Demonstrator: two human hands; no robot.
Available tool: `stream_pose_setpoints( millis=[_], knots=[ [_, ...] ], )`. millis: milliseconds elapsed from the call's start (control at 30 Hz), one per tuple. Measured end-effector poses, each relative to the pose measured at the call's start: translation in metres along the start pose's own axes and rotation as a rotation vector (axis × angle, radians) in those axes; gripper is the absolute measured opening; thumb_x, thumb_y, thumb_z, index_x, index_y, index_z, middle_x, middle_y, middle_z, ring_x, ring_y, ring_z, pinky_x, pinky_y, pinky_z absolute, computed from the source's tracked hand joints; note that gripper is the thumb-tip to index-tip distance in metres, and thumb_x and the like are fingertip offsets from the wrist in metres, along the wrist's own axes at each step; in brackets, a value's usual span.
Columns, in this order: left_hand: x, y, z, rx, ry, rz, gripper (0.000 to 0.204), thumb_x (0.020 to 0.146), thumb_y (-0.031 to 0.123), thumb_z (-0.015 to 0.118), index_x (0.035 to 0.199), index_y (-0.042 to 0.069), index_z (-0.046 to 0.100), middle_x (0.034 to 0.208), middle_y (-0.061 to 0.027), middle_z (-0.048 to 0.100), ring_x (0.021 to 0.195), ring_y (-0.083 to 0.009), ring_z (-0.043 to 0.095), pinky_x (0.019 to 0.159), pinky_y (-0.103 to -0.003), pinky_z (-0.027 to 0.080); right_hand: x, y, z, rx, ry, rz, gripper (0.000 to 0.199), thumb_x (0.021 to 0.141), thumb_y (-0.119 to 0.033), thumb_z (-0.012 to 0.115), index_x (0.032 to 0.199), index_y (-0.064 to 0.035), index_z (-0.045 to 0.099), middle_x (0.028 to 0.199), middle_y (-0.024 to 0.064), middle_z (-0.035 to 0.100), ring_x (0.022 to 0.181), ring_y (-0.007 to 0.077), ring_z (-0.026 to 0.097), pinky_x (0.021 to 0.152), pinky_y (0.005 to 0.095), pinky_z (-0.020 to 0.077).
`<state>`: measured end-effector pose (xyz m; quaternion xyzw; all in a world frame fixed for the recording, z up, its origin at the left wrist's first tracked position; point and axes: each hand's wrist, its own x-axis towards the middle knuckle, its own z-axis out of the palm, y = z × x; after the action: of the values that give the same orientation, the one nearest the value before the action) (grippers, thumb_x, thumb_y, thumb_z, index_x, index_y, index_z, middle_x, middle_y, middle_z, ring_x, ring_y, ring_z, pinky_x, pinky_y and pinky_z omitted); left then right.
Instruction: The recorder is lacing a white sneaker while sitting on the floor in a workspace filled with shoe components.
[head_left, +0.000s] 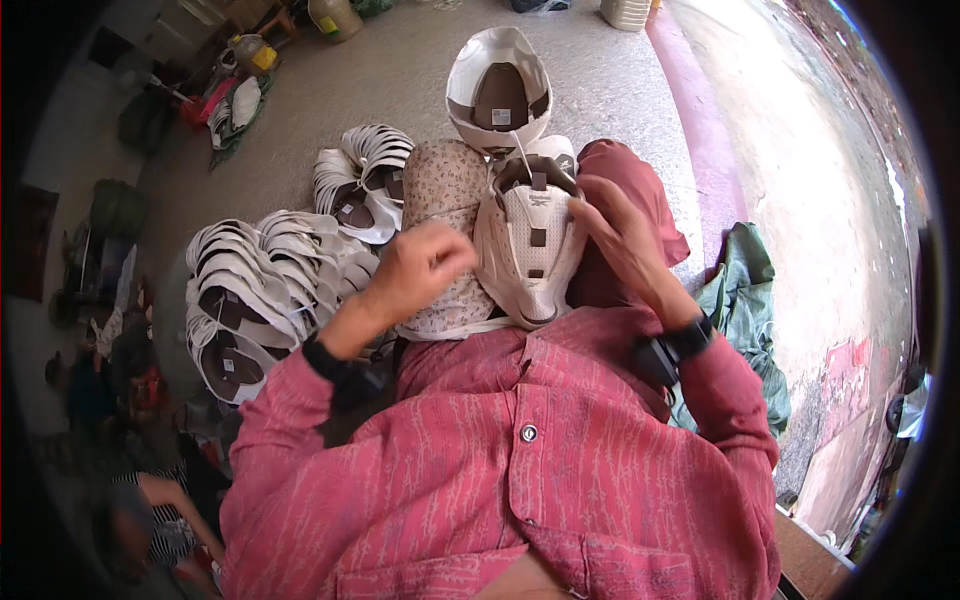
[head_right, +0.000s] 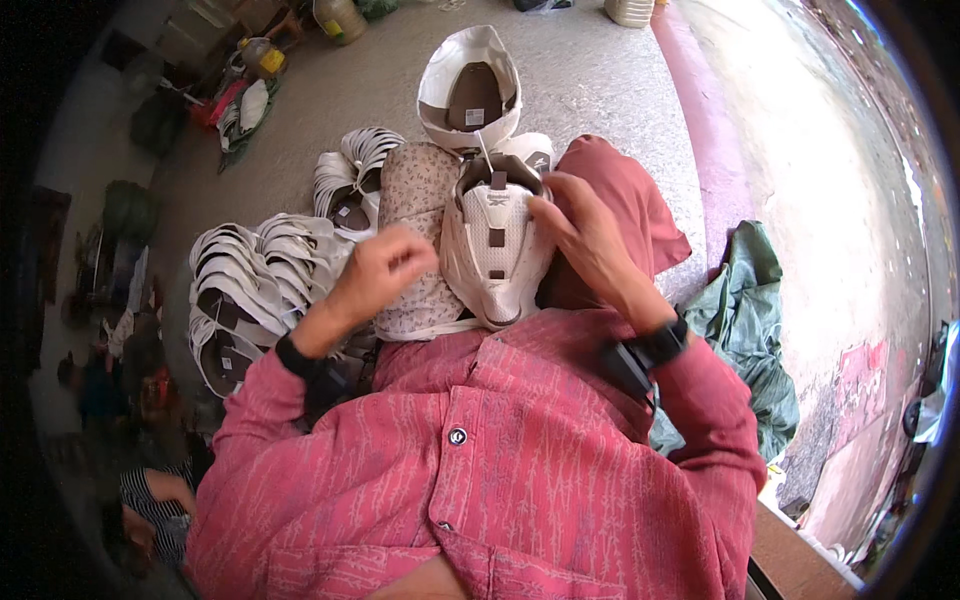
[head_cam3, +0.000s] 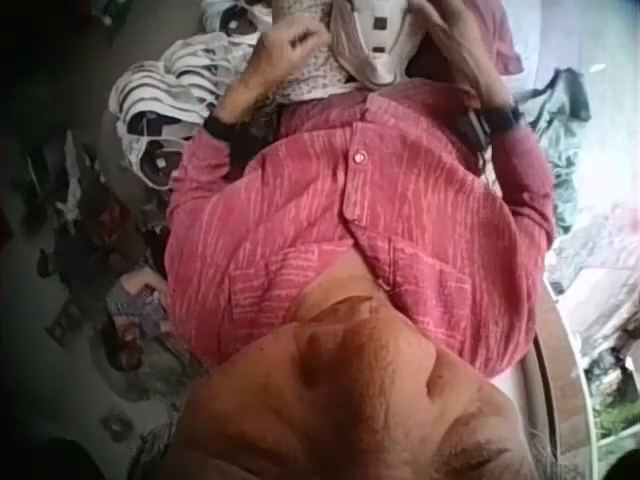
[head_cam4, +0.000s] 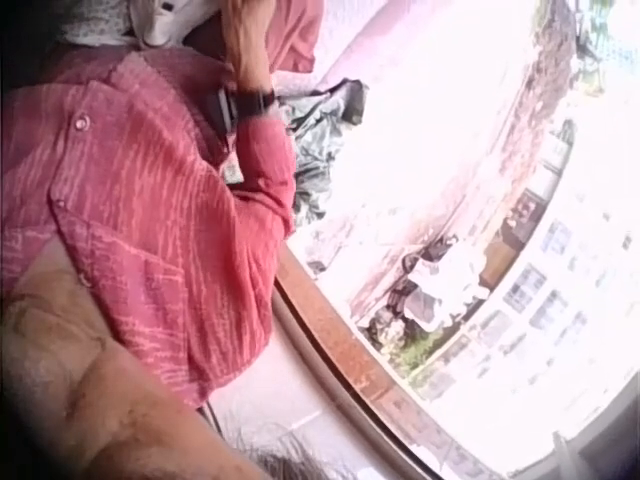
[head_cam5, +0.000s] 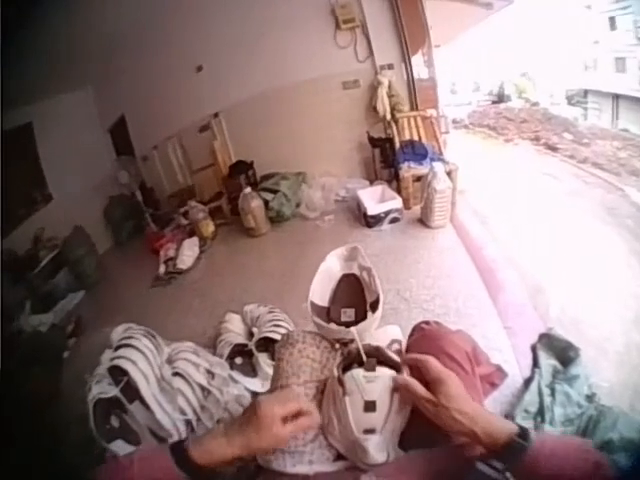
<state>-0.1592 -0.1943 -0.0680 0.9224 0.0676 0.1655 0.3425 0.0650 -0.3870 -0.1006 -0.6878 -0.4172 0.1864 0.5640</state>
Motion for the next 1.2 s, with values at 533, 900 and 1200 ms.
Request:
stream_pose_setpoints(
  millis=[533,900,1200],
  knots=[
    [-0.049,0.011,0.004,0.079,-0.290,0.061,0.011,0.077,0.011,0.075,0.083,0.004,0.068,0.081,-0.0088,0.061,0.081,-0.0273,0.061,0.071,-0.036,0.049,-0.104,-0.045,-0.048,-0.244,-0.631,0.146,0.013,0.090,-0.012,0.059,0.090,-0.0025,0.068,0.079,0.0185,0.066,0.072,0.0361,0.065,0.067,0.0413,0.0513],
    [-0.033,0.022,-0.012,-0.152,-0.382,-0.302,0.013,0.077,0.012,0.071,0.082,0.001,0.065,0.075,-0.0067,0.061,0.072,-0.0217,0.063,0.068,-0.031,0.050,-0.092,-0.052,-0.040,-0.535,-0.444,-0.073,0.012,0.087,-0.013,0.060,0.090,-0.0029,0.065,0.085,0.0142,0.065,0.078,0.0344,0.064,0.068,0.0415,0.0514],
    [0.000,0.038,-0.010,-0.172,-0.315,0.035,0.032,0.079,0.015,0.076,0.106,0.004,0.065,0.103,-0.0068,0.067,0.094,-0.0207,0.063,0.086,-0.034,0.050,-0.081,-0.075,-0.058,0.473,-0.403,0.526,0.021,0.102,-0.024,0.057,0.093,-0.0047,0.058,0.074,-0.0045,0.048,0.063,0.0040,0.039,0.053,0.0208,0.0305]
  ],
)
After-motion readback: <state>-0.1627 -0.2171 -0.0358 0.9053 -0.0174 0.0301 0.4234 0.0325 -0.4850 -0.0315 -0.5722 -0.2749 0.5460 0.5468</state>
